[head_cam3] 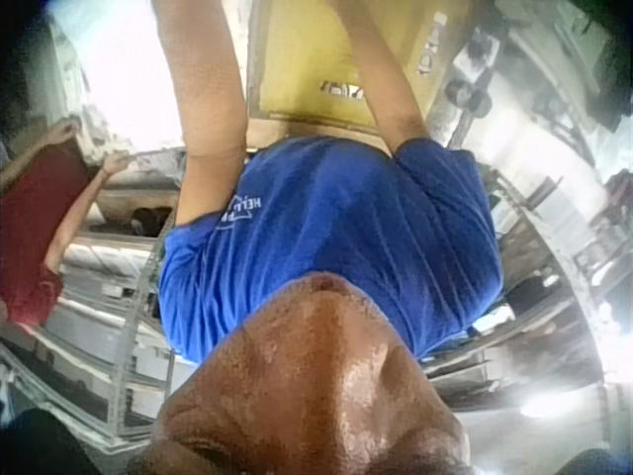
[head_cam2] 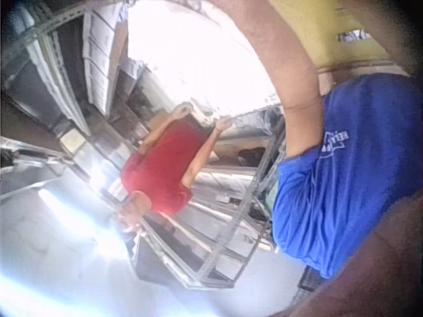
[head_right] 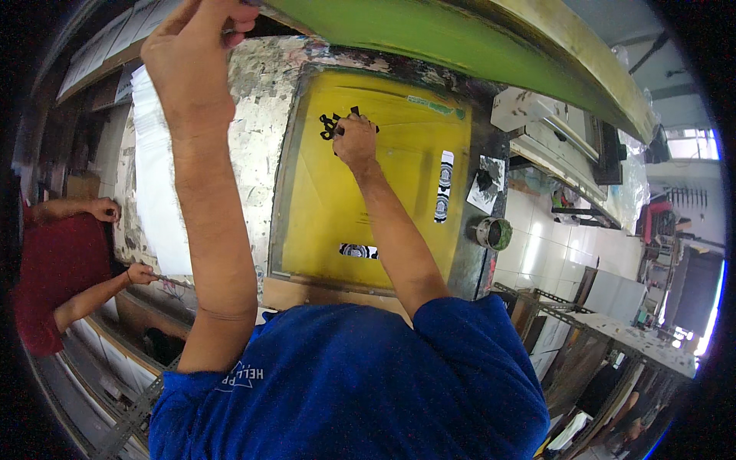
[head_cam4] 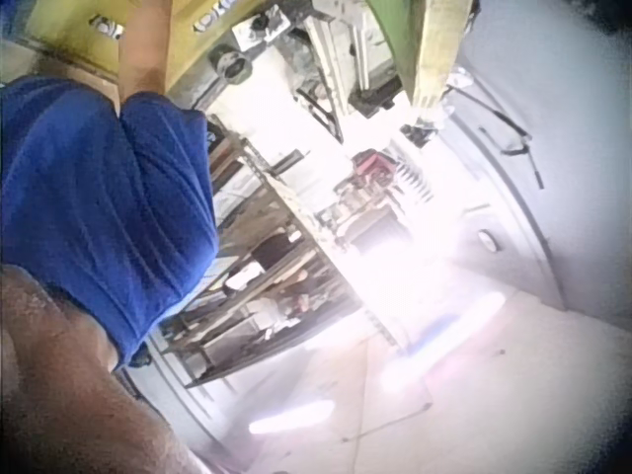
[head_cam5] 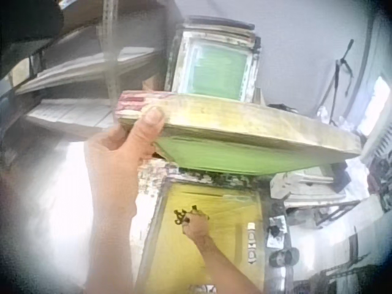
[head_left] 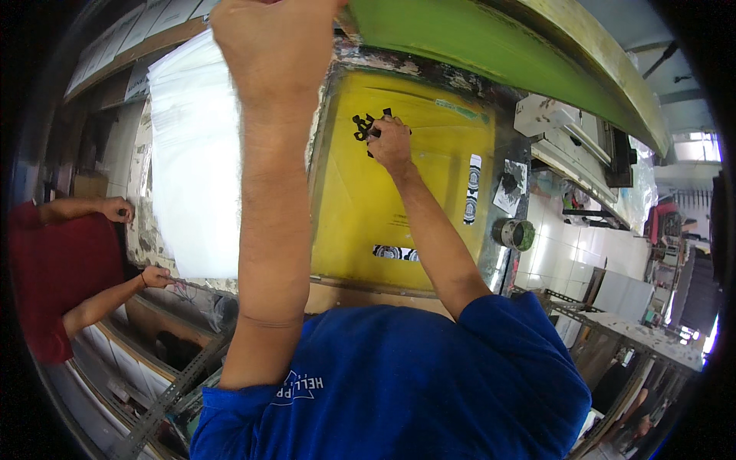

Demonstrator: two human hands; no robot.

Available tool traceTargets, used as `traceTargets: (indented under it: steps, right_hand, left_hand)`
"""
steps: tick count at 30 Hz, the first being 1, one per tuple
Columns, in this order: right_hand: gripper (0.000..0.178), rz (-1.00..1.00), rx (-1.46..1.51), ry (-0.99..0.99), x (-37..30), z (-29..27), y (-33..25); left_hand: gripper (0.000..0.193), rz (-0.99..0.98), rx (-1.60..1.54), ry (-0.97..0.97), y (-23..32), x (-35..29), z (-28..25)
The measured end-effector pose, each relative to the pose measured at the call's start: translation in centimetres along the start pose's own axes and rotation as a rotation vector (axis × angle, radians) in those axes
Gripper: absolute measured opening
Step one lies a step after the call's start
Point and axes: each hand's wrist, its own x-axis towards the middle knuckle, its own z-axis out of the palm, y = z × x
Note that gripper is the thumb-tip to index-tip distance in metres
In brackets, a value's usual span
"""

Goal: The person performs screen printing on white papers, applying black ink using a squeegee across a mesh screen and lifting the screen to reveal the printed design.

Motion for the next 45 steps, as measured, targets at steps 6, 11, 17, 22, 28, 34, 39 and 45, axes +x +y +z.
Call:
traceTargets:
  steps: [6, 11, 17, 22, 28, 34, 39, 45]
  right_hand:
    - [0.015, 0.115, -0.053, -0.053, -1.9, -4.8, 7.4]
    - [0.018, 0.295, -0.248, -0.105, -3.5, -11.5, 12.4]
    - [0.021, 0.306, -0.388, -0.063, -4.5, -12.1, 15.2]
    - [0.021, 0.207, -0.098, 0.075, -3.3, -8.9, 15.1]
    - [0.017, -0.038, 0.061, 0.048, 1.0, -0.9, 3.7]
    - [0.018, -0.100, -0.025, 0.043, 2.0, 0.2, 0.0]
    - [0.015, 0.145, -0.217, 0.243, 1.3, -4.0, 10.0]
    - [0.016, 0.309, -0.385, 0.403, 2.4, -0.8, 8.6]
  left_hand:
    - [0.056, 0.072, 0.148, -0.015, -0.1, -0.5, -0.2]
    - [0.055, 0.103, 0.106, -0.024, -0.1, -0.6, -0.5]
    - [0.047, -0.003, -0.043, -0.040, 1.0, -1.0, 0.4]
    - [0.046, 0.069, -0.113, -0.138, -1.2, 0.0, -0.6]
    - [0.047, 0.101, -0.112, -0.086, -0.5, -0.2, -0.4]
    - [0.048, -0.059, -0.010, -0.021, 1.3, -0.5, 0.6]
    - [0.044, 0.039, -0.079, -0.128, -0.4, 0.3, -1.1]
    - [0.042, -0.045, -0.130, -0.103, -0.1, 0.3, -0.2]
